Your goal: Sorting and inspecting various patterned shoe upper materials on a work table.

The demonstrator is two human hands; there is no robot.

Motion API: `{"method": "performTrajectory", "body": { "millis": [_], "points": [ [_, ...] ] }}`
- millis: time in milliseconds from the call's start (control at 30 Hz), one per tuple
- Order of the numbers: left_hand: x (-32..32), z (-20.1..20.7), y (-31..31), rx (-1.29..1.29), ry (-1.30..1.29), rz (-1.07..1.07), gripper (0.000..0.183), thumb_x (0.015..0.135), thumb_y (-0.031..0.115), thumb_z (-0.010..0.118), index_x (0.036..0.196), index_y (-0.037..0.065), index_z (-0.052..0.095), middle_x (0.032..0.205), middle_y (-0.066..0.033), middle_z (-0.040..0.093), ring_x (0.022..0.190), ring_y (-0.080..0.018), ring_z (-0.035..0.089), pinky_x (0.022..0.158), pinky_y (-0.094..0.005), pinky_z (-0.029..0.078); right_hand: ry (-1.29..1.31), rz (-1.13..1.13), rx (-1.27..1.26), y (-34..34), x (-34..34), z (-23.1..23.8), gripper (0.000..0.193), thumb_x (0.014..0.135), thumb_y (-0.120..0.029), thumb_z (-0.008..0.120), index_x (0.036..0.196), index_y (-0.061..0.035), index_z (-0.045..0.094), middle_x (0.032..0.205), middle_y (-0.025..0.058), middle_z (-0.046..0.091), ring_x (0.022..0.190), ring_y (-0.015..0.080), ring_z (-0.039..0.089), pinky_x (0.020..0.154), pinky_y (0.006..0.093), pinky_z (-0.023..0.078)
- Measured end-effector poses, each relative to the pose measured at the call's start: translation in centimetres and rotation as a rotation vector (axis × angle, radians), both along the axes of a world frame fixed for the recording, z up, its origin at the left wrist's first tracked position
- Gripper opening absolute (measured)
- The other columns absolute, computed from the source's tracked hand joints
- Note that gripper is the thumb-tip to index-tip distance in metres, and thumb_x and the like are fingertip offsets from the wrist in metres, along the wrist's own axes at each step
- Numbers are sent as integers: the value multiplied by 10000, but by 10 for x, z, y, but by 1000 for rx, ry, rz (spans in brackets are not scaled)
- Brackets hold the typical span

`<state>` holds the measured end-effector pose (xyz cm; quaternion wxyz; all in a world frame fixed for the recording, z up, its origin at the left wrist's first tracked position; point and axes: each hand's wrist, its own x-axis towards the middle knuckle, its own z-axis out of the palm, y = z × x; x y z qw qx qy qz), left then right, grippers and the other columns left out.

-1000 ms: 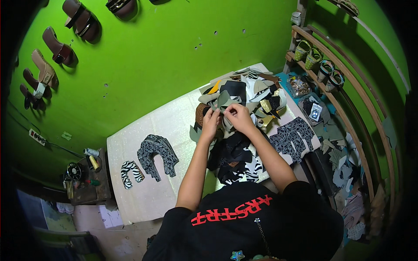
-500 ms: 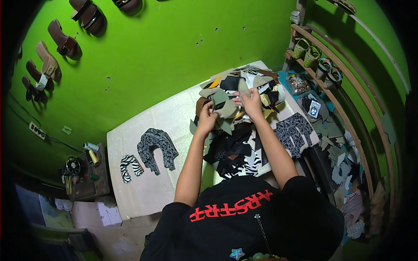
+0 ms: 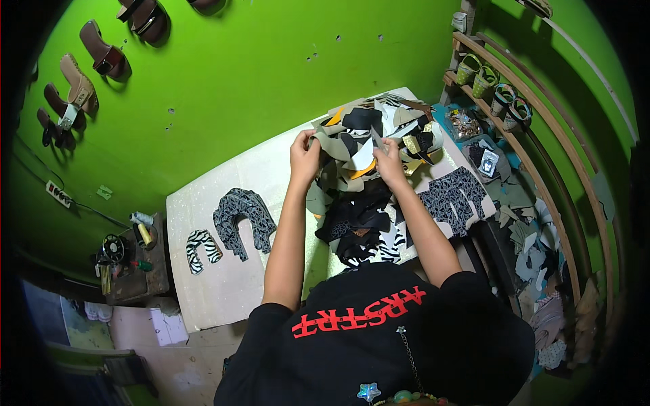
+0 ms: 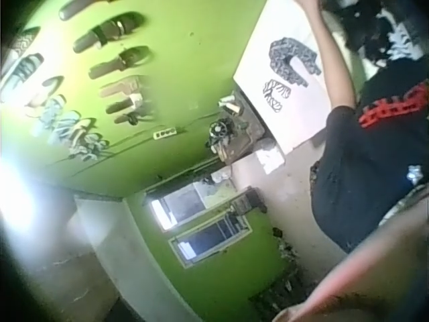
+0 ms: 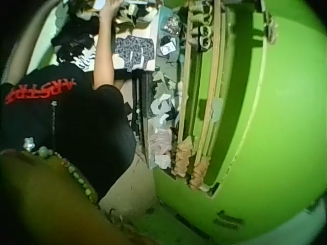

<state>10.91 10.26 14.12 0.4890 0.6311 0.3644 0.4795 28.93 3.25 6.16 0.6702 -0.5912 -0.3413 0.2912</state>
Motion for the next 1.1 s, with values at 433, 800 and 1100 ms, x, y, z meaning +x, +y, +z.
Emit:
{"method": "performTrajectory", "body": {
  "millis": [433,800,1100],
  "points": [
    [-32,57,-54,-71,72,-334,224,815,102,479,1020,23,518,786,-31,551,580,-56,493,481,-192,403,133,303,14,-57,-28,2,194,784,-168,623,874,-33,516,728,-11,490,656,66,495,556,224,434],
    [-25,-113,-66,-279,439,-239,341,810,229,591,1031,-19,512,848,-111,577,734,-171,568,666,-278,472,82,302,-399,-99,-34,-43,220,753,-75,622,798,-79,406,690,19,521,513,89,505,440,227,441],
    [-62,-140,-69,-110,560,-3,305,695,120,646,970,20,560,837,-97,568,762,-184,554,690,-280,445,-414,112,-444,-121,-42,-42,305,674,-215,678,765,-22,461,734,106,549,708,263,547,651,344,439]
  ]
}}
